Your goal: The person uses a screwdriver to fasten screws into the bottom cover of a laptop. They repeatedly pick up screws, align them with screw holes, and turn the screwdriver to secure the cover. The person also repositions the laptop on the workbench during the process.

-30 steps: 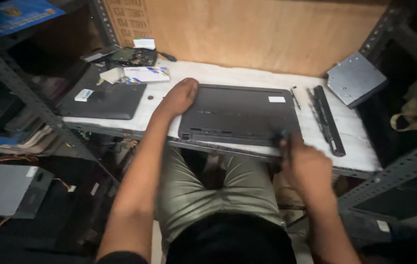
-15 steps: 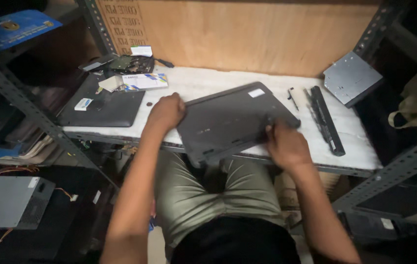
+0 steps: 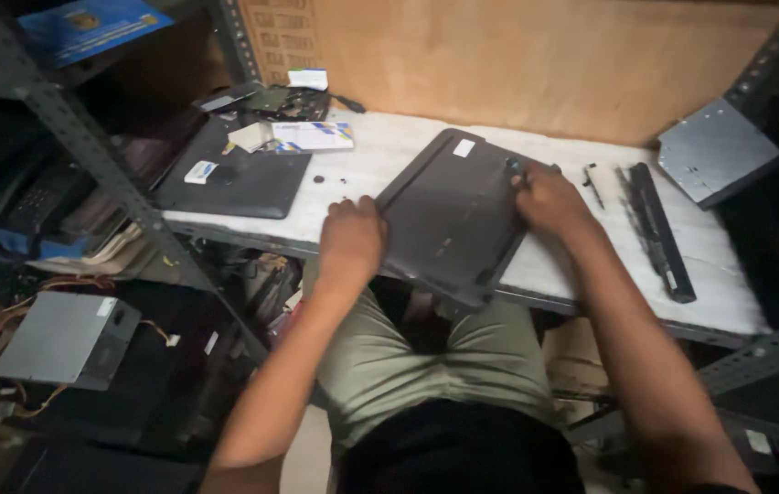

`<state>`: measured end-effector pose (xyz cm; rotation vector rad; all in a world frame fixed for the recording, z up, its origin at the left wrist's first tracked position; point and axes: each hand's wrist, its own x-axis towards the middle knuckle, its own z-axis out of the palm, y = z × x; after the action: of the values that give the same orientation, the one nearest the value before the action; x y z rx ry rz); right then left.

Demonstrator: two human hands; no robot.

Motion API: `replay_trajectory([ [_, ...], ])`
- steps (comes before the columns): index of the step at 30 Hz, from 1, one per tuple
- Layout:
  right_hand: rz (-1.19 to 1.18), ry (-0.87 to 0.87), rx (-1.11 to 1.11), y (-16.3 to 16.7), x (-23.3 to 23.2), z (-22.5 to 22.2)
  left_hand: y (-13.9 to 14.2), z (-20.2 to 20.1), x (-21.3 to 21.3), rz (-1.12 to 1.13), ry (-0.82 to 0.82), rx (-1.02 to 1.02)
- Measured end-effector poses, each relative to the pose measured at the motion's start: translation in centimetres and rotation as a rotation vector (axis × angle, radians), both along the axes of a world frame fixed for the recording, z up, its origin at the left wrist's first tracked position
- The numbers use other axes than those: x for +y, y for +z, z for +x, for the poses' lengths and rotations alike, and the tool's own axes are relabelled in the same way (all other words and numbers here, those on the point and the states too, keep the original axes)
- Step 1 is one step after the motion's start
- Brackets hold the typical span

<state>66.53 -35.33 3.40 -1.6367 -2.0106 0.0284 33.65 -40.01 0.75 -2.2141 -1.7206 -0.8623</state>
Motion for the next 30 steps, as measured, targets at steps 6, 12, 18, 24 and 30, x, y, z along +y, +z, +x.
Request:
replay_trajectory([
  [6,-0.228,-0.037,0.108,0.3,5.5,0.7,0.3,3.1,-6.6,0.095,-0.074,-0.009],
  [12,-0.227,0.162,0.255,0.0,8.6,0.4,0.5,8.8,-13.2,0.061,-0.154,0.141],
  [18,-0.167,0.171,0.059,1.6,9.5,-4.5,0.4,12.5,-16.6,-0.054,-0.515,-0.200],
  [24,-0.159,0.345,0.128,2.1,8.5,-9.3,-1.2,13.5,-14.4,-0.033,-0.621,-0.311],
  [30,-0.282,0.531,0.194,2.7,8.5,-9.3,-3.0,15.3,-10.7,0.190,-0.609,-0.241],
])
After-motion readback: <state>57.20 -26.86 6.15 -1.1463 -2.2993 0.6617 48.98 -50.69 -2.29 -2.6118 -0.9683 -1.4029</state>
